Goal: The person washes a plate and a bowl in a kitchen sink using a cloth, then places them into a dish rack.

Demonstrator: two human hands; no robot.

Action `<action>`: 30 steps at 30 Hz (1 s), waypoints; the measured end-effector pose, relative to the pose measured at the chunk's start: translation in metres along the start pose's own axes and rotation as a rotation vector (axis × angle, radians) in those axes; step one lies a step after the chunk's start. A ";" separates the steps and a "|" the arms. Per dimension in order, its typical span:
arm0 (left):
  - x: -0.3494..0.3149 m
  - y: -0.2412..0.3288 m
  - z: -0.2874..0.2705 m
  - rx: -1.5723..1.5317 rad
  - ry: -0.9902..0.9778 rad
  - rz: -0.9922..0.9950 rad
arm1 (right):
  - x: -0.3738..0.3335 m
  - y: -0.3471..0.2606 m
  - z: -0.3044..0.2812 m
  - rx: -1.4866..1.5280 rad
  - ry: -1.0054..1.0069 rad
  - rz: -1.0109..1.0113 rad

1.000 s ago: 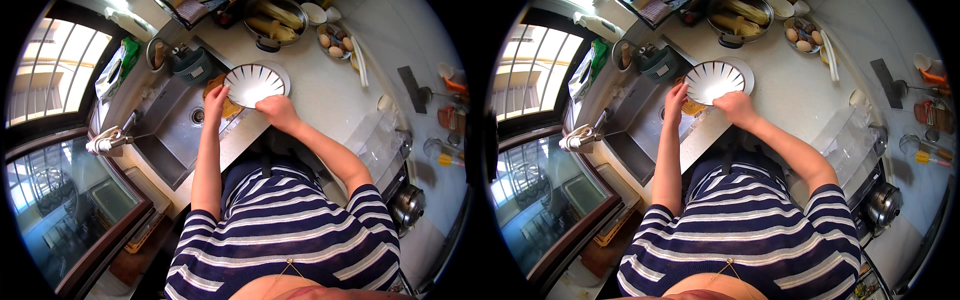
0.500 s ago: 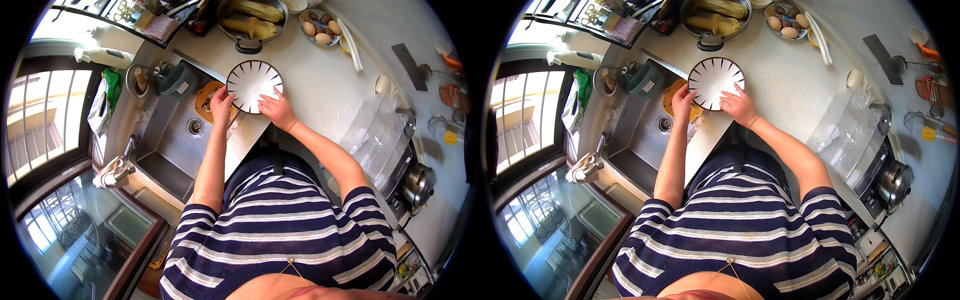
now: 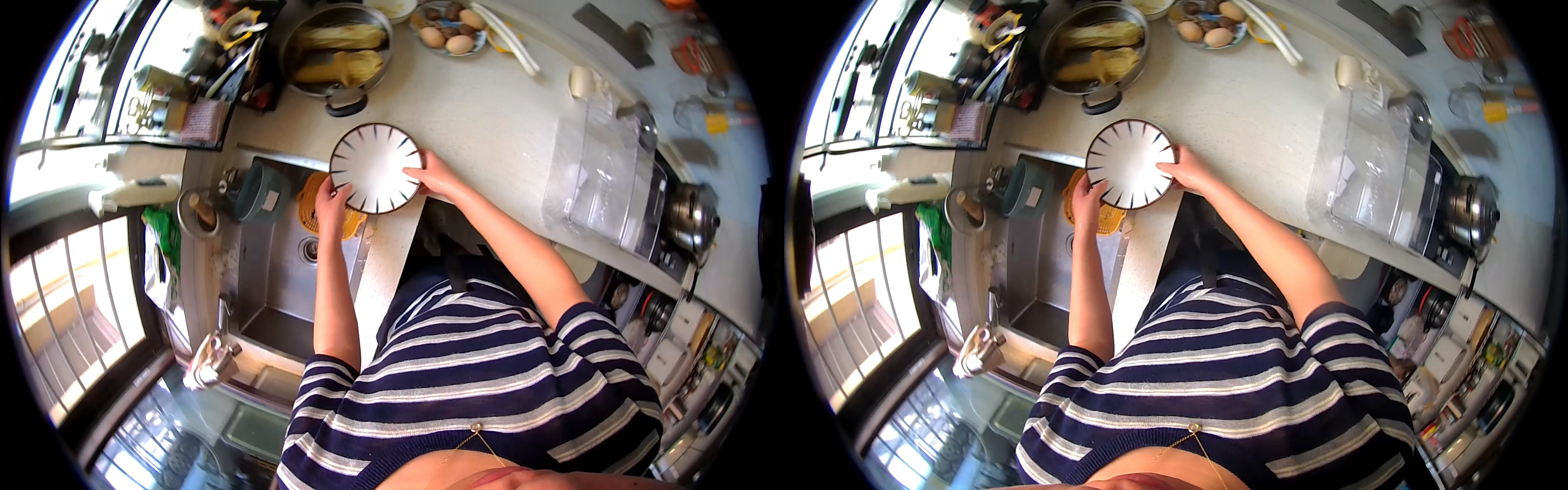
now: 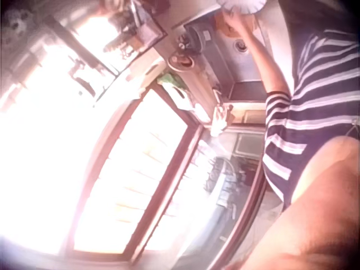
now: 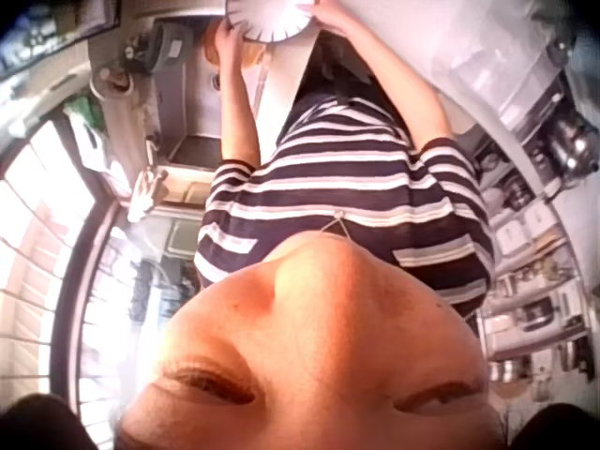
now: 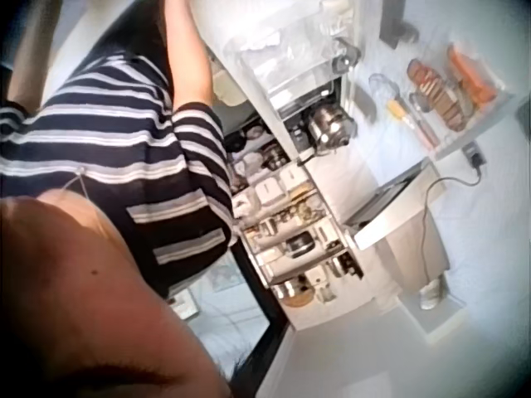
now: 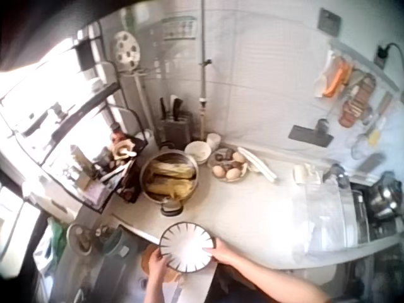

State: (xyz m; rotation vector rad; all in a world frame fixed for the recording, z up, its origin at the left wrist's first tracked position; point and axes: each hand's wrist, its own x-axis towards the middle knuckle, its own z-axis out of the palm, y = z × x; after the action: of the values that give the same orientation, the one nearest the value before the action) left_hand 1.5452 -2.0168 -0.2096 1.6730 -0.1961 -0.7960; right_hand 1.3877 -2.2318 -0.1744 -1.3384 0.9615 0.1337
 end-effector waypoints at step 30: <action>-0.121 0.085 -0.078 0.110 0.033 0.359 | -0.127 -0.007 0.071 -0.177 0.129 -1.068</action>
State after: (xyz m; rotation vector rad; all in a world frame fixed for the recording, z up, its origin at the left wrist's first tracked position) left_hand 1.5255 -1.9130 -0.0799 1.6883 -0.5100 -0.4940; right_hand 1.3489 -2.1184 -0.0917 -1.8773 0.2384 -0.6999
